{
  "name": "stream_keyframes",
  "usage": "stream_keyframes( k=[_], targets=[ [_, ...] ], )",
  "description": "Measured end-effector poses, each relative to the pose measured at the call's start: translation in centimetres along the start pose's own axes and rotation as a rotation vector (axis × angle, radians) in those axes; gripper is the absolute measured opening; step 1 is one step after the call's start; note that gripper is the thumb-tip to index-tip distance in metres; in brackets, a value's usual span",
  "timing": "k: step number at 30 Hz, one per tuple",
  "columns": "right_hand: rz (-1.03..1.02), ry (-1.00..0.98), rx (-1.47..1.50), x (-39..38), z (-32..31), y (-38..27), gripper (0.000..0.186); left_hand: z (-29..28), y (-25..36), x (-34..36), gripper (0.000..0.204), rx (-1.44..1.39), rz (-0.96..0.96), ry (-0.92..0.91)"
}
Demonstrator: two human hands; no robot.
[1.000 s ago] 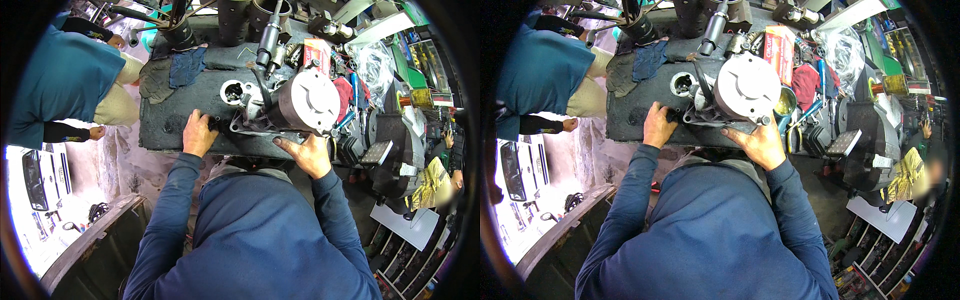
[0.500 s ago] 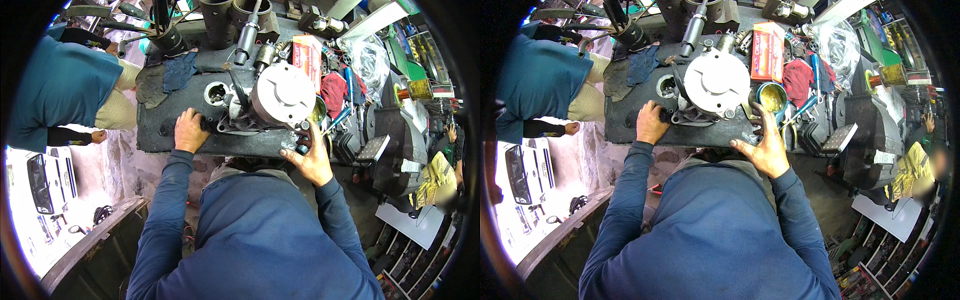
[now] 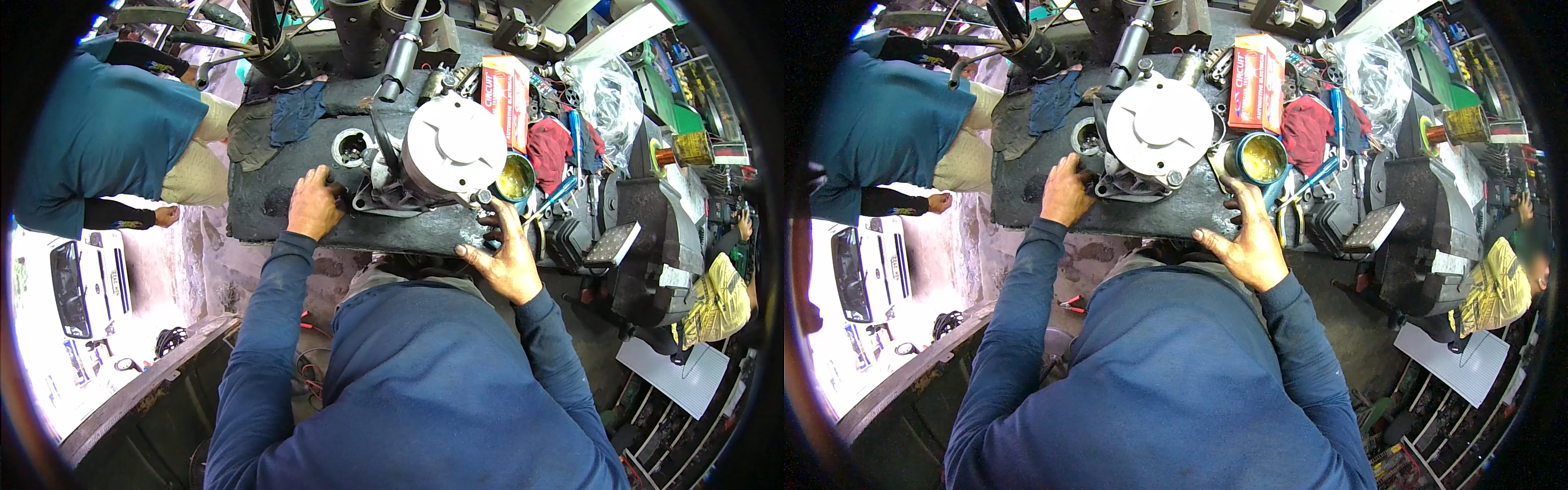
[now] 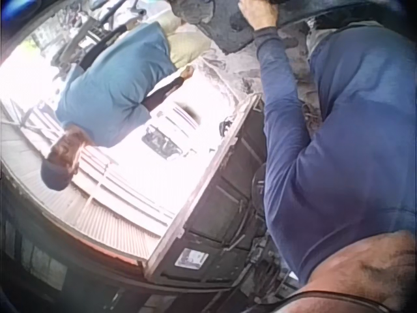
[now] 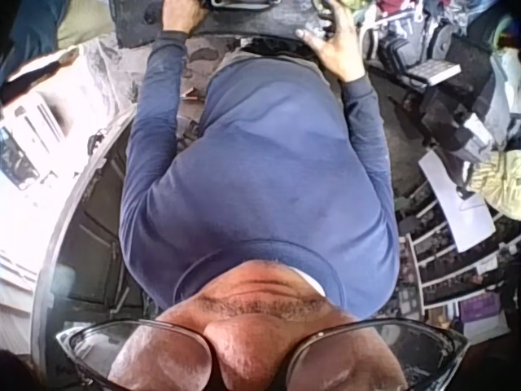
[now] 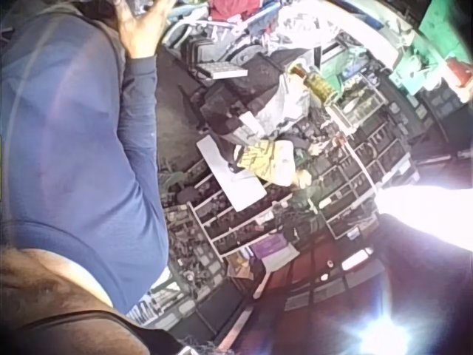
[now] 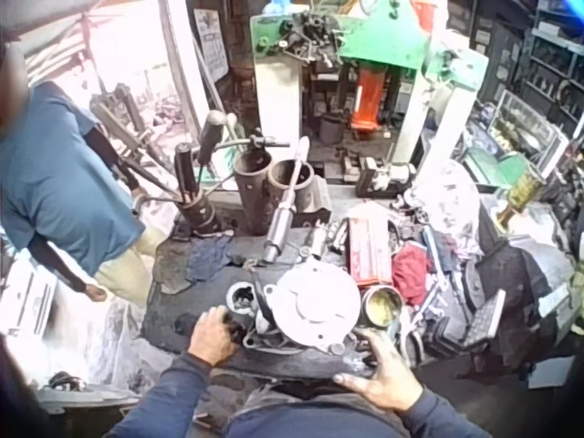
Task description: The person disassembles a mechanical part, removes a small component, and uses a screwdriver to adjust internal parts. They then walk to a bench grinder and briefly grind the component before returning to the workbench.
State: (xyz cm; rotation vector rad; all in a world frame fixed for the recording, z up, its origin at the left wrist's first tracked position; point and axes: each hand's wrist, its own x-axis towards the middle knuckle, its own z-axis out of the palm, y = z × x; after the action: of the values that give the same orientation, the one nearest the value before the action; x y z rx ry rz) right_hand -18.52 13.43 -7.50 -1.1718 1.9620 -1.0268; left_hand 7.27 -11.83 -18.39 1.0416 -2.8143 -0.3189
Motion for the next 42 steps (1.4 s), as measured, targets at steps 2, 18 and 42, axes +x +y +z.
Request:
stream_keyframes(
  k=[2, 18, 42],
  targets=[
    [-0.024, -0.018, -0.015, 0.0, -0.2, -0.2, 0.085, 0.3, -0.2, 0.1, 0.029, -0.028, 0.020, 0.048],
    [-0.748, -0.069, 0.098, 0.9, -4.8, -14.9, 0.034, -20.8, 16.4, -3.9, 0.019, -1.782, -0.214, -0.048],
    [-0.682, -0.060, -0.134, 8.0, -8.5, -17.6, 0.033, -25.4, 12.8, 6.4, 0.036, -1.638, -0.248, -0.423]
  ],
)
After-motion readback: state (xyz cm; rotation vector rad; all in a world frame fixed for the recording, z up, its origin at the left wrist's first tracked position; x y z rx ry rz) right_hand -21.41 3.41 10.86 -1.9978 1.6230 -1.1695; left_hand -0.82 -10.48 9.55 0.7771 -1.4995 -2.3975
